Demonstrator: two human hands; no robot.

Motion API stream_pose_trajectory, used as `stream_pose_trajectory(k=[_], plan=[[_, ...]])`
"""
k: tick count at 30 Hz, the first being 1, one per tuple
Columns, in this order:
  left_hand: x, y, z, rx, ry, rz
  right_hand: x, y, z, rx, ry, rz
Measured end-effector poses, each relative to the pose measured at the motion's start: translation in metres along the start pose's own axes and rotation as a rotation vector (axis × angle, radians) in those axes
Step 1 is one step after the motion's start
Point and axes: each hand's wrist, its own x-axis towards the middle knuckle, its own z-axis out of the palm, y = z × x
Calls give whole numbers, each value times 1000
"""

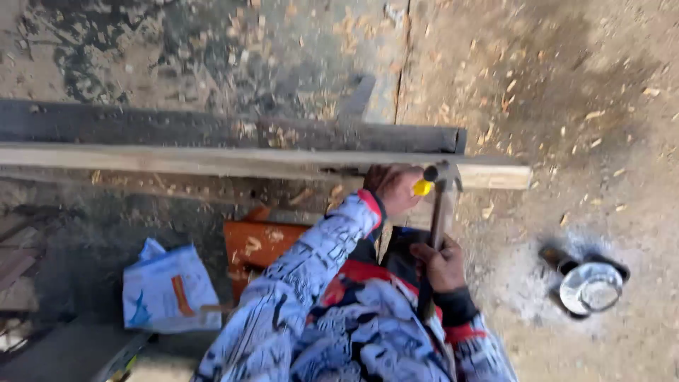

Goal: Using a chisel and hammer to create a mortise in a wooden beam.

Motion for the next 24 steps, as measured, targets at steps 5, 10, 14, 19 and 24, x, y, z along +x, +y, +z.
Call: stream_pose_trajectory(k=[5,10,14,19,24], plan=[[-3,4,-5,69,-27,-75,8,37,-98,611,228,-236],[-4,0,-3,68,-5,-35,13,41,-27,481,151,-343],[-9,-27,11,133,-41,-118,9,29,12,-84,-32,-123],[-10,-10,-4,94,-11,-76,-6,-20,-62,-77,364,-902],[-12,-21,-1,86,-29,-48,27,62,-19,-684,534,-998]])
